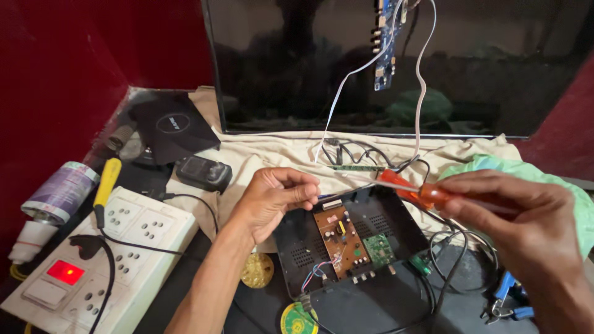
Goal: The person works on a disassembled electronic device, likely a set-top box, using a screwdriver to adjust components on the circuit board. They also use pliers to manipulate wires and connectors. The task involves careful handling of small electronic parts and tools.
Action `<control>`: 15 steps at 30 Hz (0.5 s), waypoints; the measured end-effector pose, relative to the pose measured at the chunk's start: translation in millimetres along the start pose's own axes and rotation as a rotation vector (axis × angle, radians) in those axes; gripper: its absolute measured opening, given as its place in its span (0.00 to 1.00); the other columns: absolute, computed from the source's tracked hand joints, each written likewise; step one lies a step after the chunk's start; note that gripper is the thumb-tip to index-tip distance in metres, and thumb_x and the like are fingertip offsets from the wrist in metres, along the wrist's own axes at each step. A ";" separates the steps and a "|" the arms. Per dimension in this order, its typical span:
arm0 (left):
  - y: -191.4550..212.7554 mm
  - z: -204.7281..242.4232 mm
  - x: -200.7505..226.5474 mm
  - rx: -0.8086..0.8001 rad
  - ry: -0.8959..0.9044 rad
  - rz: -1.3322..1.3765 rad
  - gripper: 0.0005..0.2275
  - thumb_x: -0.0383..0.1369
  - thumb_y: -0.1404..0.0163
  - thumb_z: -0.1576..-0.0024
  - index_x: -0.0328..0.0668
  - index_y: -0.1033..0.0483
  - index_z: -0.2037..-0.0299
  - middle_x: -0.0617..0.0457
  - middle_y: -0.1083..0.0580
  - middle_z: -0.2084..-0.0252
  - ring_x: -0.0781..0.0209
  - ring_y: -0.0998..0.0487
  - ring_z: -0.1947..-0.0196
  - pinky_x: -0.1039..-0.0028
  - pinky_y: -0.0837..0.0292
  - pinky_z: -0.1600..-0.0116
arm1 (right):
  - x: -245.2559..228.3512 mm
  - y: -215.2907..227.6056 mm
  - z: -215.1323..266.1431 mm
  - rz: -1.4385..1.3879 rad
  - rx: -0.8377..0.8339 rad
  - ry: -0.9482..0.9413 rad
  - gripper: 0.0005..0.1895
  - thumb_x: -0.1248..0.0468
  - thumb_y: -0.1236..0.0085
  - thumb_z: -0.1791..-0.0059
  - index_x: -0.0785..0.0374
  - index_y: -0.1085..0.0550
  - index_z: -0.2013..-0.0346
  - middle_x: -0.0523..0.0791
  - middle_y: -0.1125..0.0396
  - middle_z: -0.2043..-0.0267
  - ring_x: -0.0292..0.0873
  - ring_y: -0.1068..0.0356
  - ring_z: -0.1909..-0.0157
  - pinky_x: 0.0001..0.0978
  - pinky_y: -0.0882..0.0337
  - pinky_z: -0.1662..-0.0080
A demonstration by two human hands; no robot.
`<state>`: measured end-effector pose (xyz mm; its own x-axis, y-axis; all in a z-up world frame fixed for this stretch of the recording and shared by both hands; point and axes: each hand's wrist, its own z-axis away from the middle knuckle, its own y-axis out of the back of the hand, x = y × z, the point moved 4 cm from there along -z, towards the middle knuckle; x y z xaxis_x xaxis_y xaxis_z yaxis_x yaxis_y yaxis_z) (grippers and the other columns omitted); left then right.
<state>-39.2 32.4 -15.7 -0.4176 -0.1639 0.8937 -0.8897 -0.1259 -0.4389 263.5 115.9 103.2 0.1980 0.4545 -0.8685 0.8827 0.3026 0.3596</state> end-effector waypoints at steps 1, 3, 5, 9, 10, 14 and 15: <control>-0.8 0.5 0.1 0.000 0.012 0.019 0.08 0.25 0.38 0.48 0.30 0.18 0.60 0.47 0.19 0.67 0.62 0.18 0.68 0.72 0.20 0.59 | -0.8 -3.4 1.0 -0.024 -0.030 0.026 0.14 0.75 0.36 0.58 0.70 0.19 0.58 0.53 0.21 0.57 0.44 0.20 0.57 0.32 0.17 0.53; -4.1 1.4 -0.2 -0.002 0.039 0.057 0.08 0.26 0.38 0.49 0.31 0.17 0.61 0.47 0.18 0.66 0.61 0.17 0.68 0.72 0.19 0.59 | 2.7 -8.6 2.3 -0.020 -0.004 -0.056 0.15 0.76 0.35 0.59 0.70 0.19 0.58 0.53 0.21 0.58 0.44 0.21 0.58 0.33 0.19 0.53; -5.5 1.9 2.6 0.012 -0.001 0.022 0.08 0.26 0.39 0.48 0.30 0.17 0.61 0.47 0.18 0.67 0.61 0.17 0.68 0.72 0.19 0.58 | 4.2 -10.9 3.3 0.017 0.025 -0.090 0.15 0.75 0.35 0.59 0.70 0.19 0.57 0.52 0.21 0.58 0.44 0.21 0.57 0.33 0.19 0.52; 2.2 2.8 5.2 0.176 -0.039 -0.053 0.08 0.26 0.39 0.47 0.31 0.18 0.59 0.48 0.19 0.67 0.63 0.18 0.69 0.73 0.20 0.60 | 10.9 -18.4 -7.4 0.032 -0.028 -0.092 0.15 0.74 0.37 0.57 0.70 0.19 0.55 0.51 0.21 0.56 0.43 0.20 0.54 0.34 0.20 0.49; 3.5 3.0 6.5 0.182 -0.071 -0.054 0.08 0.27 0.40 0.46 0.30 0.18 0.59 0.48 0.19 0.67 0.63 0.18 0.69 0.74 0.20 0.60 | 15.2 -23.7 -12.6 0.004 -0.070 -0.100 0.15 0.74 0.37 0.56 0.70 0.20 0.55 0.51 0.21 0.56 0.43 0.20 0.53 0.35 0.21 0.48; 6.4 0.1 10.4 0.210 -0.160 -0.050 0.08 0.27 0.40 0.45 0.28 0.18 0.58 0.47 0.19 0.67 0.63 0.19 0.69 0.74 0.21 0.61 | 31.0 -64.2 -39.7 -0.069 -0.354 0.052 0.13 0.75 0.41 0.54 0.71 0.19 0.55 0.50 0.21 0.53 0.43 0.21 0.49 0.33 0.22 0.43; 6.8 -0.3 10.5 0.218 -0.169 -0.049 0.08 0.27 0.40 0.45 0.28 0.18 0.58 0.48 0.19 0.67 0.63 0.19 0.70 0.74 0.21 0.60 | 35.6 -75.3 -46.8 -0.055 -0.397 0.090 0.13 0.76 0.41 0.55 0.71 0.20 0.55 0.49 0.21 0.53 0.42 0.21 0.49 0.33 0.22 0.44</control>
<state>-49.7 30.1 -9.2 -0.3222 -0.3114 0.8940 -0.8398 -0.3418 -0.4217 184.2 148.5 61.2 0.1014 0.4945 -0.8632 0.6546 0.6203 0.4322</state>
